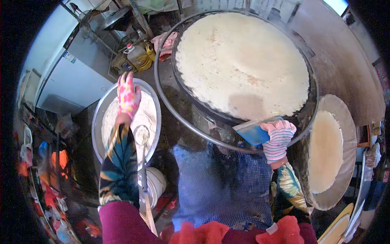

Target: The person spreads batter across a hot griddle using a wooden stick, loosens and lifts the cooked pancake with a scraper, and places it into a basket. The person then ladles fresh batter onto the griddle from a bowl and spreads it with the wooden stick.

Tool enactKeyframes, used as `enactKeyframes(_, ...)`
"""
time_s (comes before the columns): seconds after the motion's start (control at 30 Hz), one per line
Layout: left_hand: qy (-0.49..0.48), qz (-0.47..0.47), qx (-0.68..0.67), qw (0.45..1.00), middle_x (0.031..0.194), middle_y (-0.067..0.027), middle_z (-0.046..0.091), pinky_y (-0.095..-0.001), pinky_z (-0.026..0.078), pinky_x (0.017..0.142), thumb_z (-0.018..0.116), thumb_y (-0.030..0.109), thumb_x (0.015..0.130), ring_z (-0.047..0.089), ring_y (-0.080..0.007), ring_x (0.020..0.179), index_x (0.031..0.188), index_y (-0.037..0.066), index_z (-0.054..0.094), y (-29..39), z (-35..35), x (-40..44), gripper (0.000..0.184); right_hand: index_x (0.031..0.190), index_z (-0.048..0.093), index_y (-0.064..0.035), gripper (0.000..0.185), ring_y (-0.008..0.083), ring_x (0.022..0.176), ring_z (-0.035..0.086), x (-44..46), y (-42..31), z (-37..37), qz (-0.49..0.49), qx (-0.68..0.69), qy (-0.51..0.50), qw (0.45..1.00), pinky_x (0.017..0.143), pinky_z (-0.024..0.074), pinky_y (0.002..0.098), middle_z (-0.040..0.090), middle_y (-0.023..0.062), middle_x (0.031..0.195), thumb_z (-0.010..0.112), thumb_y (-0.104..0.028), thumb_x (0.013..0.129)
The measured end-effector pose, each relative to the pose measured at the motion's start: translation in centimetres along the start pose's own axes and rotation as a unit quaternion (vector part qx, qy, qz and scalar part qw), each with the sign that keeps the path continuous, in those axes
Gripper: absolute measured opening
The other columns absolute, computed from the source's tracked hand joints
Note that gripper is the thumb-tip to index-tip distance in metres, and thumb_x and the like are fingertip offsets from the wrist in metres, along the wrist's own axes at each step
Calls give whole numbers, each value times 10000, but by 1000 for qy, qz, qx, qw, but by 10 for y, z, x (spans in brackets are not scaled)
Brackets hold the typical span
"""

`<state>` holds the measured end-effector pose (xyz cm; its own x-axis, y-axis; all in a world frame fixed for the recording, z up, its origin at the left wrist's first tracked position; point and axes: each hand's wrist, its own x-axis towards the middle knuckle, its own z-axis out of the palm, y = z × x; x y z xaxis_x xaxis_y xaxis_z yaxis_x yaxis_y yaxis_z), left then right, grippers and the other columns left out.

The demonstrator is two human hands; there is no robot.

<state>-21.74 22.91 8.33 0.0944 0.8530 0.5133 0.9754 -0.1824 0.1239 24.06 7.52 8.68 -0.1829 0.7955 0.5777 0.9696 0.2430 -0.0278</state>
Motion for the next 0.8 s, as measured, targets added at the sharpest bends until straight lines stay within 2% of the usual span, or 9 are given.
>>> enactKeyframes(0.07, -28, 4, 65, 998, 1294, -176, 431, -434, 302, 1034, 580, 39, 718, 364, -359, 1236, 1231, 42, 453, -11, 16, 21, 529, 682, 616, -232, 57, 212, 774, 512, 2, -1, 1, -4, 6, 11, 1000, 754, 343, 409, 544, -20, 720, 624, -202, 634)
enactKeyframes(0.3, -159, 85, 201, 963, 1350, -100, 407, -467, 239, 1069, 445, 74, 806, 289, -300, 1315, 1267, 135, 453, -27, 62, 52, 465, 668, 594, -229, 46, 206, 746, 515, 5, 0, -4, 1, -5, 2, 1000, 758, 342, 398, 554, -26, 691, 615, -201, 638)
enactKeyframes(0.43, -196, 295, 233, 906, 1373, -82, 388, -464, 184, 1098, 479, 139, 789, 248, -274, 1343, 1167, 140, 526, -39, 85, 51, 381, 642, 584, -227, 50, 207, 747, 514, -1, 4, 1, 11, -9, -3, 1000, 761, 341, 388, 565, -23, 696, 613, -189, 627)
enactKeyframes(0.5, -217, 330, 200, 897, 1231, -89, 530, -428, 172, 1109, 540, 186, 748, 357, -263, 1276, 988, 99, 625, -18, 87, 40, 269, 634, 581, -224, 56, 215, 733, 510, 1, 5, 4, -2, -2, 22, 1000, 751, 342, 386, 533, -13, 675, 621, -190, 613)
enactKeyframes(0.57, -390, 360, 315, 787, 888, -103, 653, -411, 329, 1013, 608, 230, 655, 562, -268, 1010, 719, 99, 667, 18, 83, 26, 157, 617, 565, -221, 86, 213, 717, 501, 2, 6, 4, -3, -17, 22, 1000, 700, 342, 406, 484, -8, 653, 636, -248, 579)
enactKeyframes(0.63, -343, 333, 218, 851, 593, -77, 599, -404, 445, 804, 620, 215, 582, 593, -260, 671, 533, 132, 618, 21, 87, -10, 97, 610, 548, -214, 95, 218, 718, 503, 4, 5, 4, -4, -11, 28, 1000, 707, 342, 411, 483, -1, 653, 634, -251, 592)
enactKeyframes(0.7, -294, 323, 168, 884, 522, -69, 547, -406, 428, 623, 608, 185, 542, 554, -252, 547, 479, 148, 578, 64, 57, -48, 78, 610, 536, -205, 104, 226, 732, 506, 0, 11, 14, -7, -11, 31, 999, 715, 342, 414, 488, 8, 665, 630, -250, 613)
enactKeyframes(0.73, -315, 308, 101, 892, 530, -47, 545, -391, 415, 603, 616, 207, 577, 546, -223, 545, 524, 166, 596, 85, 49, -71, 70, 615, 536, -203, 106, 230, 737, 511, -3, 13, 16, -8, -9, 29, 1000, 724, 345, 414, 489, 11, 655, 632, -248, 617)
enactKeyframes(0.8, -351, 267, 29, 897, 447, 1, 427, -368, 364, 608, 600, 279, 565, 509, -224, 520, 454, 208, 428, 156, 17, -112, 217, 619, 537, -202, 103, 230, 738, 511, 0, 10, 16, -17, 3, 41, 999, 730, 346, 414, 491, 12, 655, 629, -250, 625)
